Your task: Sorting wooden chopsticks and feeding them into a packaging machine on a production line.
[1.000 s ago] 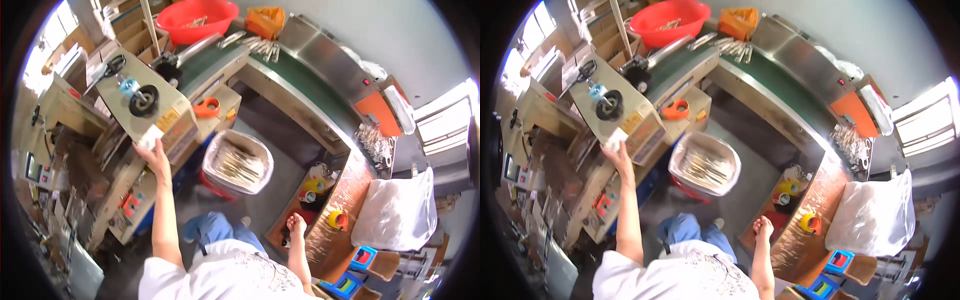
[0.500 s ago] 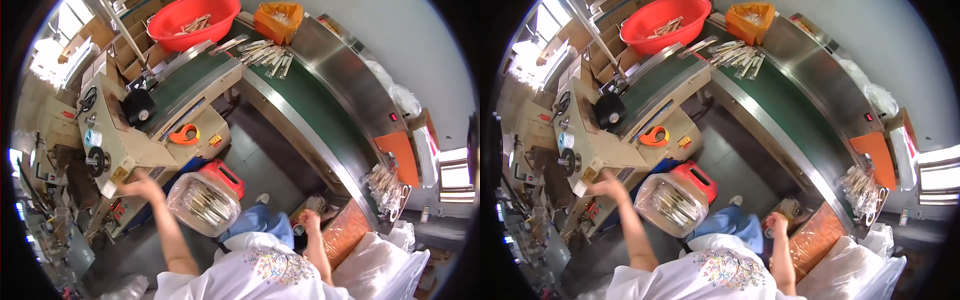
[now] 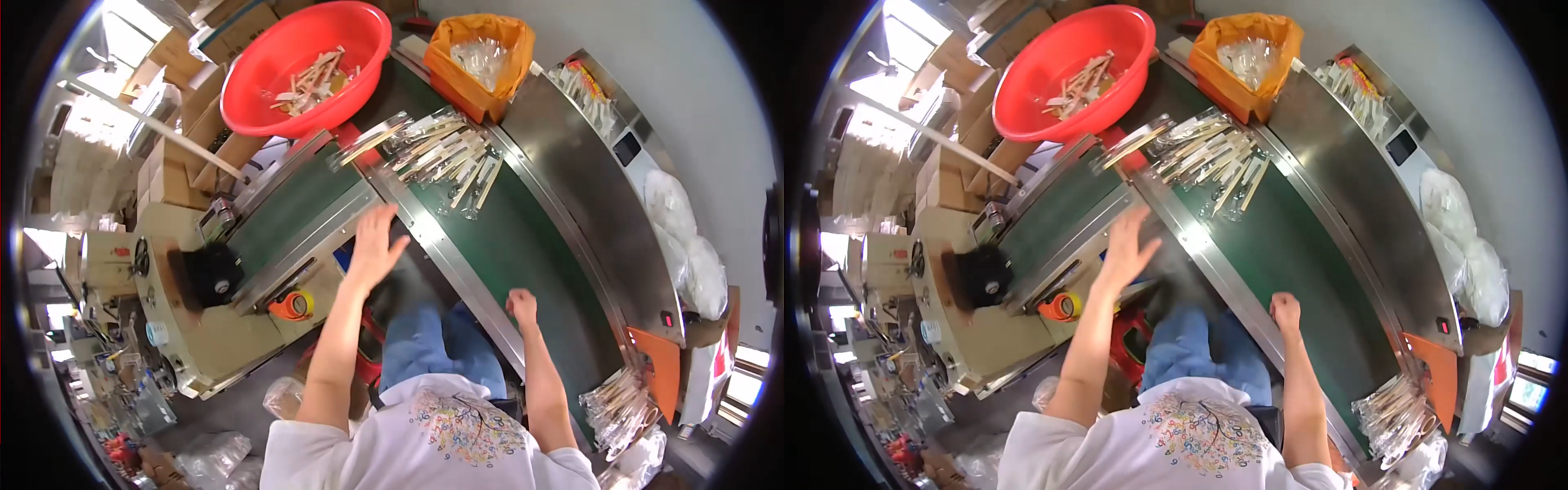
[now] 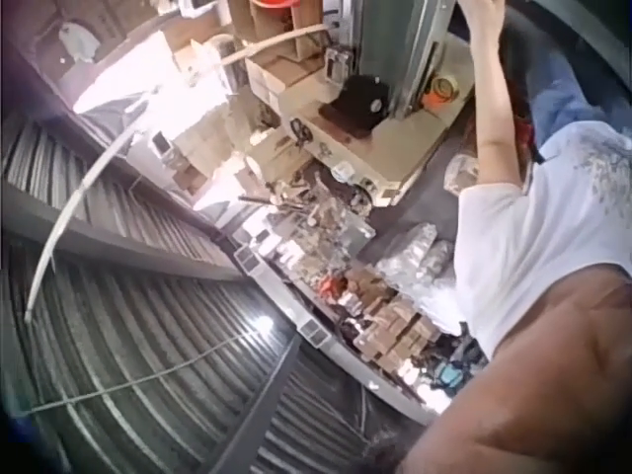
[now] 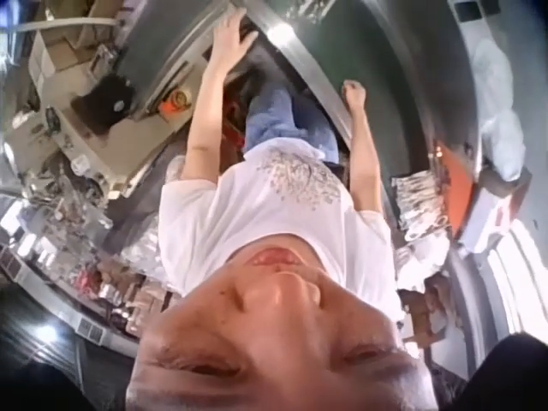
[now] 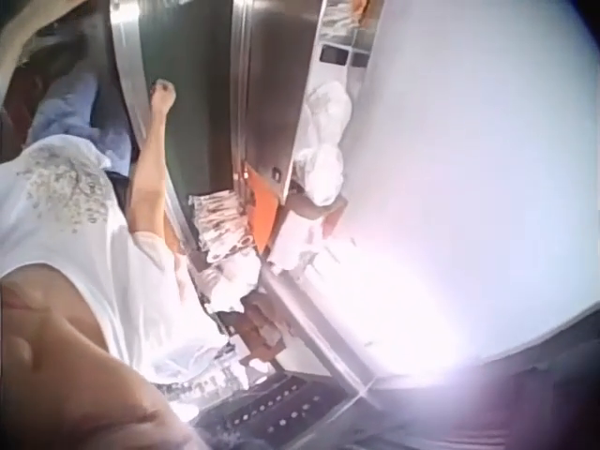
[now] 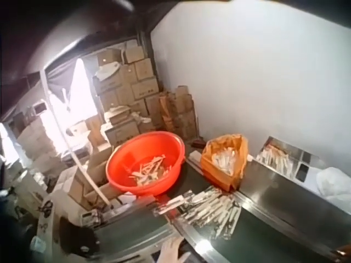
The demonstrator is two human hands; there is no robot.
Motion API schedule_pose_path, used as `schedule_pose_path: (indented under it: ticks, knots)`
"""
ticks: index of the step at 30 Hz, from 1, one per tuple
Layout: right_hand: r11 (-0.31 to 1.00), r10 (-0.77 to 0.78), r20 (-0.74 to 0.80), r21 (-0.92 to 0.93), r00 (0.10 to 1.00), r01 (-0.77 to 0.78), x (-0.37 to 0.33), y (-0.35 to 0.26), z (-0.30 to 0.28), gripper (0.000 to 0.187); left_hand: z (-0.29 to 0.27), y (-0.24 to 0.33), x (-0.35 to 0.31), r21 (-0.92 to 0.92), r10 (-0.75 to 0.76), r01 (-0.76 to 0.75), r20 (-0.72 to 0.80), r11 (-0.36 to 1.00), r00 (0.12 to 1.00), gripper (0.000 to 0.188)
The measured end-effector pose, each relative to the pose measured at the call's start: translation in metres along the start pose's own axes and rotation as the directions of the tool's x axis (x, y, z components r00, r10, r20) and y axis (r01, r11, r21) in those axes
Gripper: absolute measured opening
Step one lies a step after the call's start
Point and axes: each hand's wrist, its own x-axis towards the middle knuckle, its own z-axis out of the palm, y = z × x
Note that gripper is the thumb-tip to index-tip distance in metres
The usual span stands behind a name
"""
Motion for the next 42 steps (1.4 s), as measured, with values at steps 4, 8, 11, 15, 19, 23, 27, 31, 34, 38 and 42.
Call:
schedule_pose_path:
  ticks: [4,8,11,15,19,23,27,31,34,38,42]
  knots:
    - [0.981,-0.162,-0.175,-0.132,0.971,0.14,0.075,-0.04,0.015,0.02,0.012,-0.055,0.12,0.092,-0.146,0.138,0.086,0.986,0.986,0.071]
    - [0.976,-0.118,-0.27,-0.211,0.956,0.06,0.11,-0.103,0.052,0.04,0.088,-0.135,0.23,0.323,-0.261,0.189,0.195,0.927,0.945,0.101]
    - [0.993,-0.04,-0.384,-0.115,0.922,-0.005,0.123,-0.13,0.077,0.054,0.154,-0.134,0.278,0.383,-0.314,0.215,0.215,0.898,0.925,0.108]
    - [0.994,-0.029,-0.465,-0.104,0.885,-0.022,0.147,-0.151,0.11,0.088,0.236,-0.099,0.26,0.406,-0.347,0.223,0.264,0.886,0.9,0.087]
    - [0.945,-0.06,-0.576,-0.296,0.815,-0.14,0.147,-0.17,0.125,0.106,0.258,-0.027,0.203,0.122,-0.279,0.252,0.486,0.96,0.829,0.065]
    - [0.909,-0.044,-0.598,-0.357,0.8,-0.217,0.126,-0.165,0.093,0.094,0.287,-0.028,0.167,-0.335,-0.256,0.568,0.647,0.752,0.719,0.063]
    - [0.983,0.1,-0.52,-0.081,0.848,-0.166,0.122,-0.115,0.049,0.051,0.272,-0.032,0.191,-0.176,-0.2,0.356,0.571,0.918,0.796,0.063]
    - [0.99,0.108,-0.534,-0.018,0.838,-0.139,0.116,-0.088,0.02,0.028,0.246,-0.036,0.208,0.295,-0.102,0.026,0.247,0.955,0.964,0.064]
    - [0.991,0.129,-0.508,0.036,0.852,-0.129,0.114,-0.065,0.002,0.023,0.251,-0.019,0.197,0.2,0.078,-0.127,0.238,0.971,0.968,0.065]
    - [0.986,0.101,-0.475,0.162,0.874,-0.026,0.118,-0.059,-0.015,0.026,0.272,0.002,0.159,-0.021,0.289,-0.311,0.437,0.95,0.852,0.061]
    - [0.97,0.205,-0.422,0.206,0.883,-0.127,0.128,-0.061,-0.033,0.031,0.273,-0.004,0.152,0.028,0.364,-0.419,0.445,0.908,0.818,0.056]
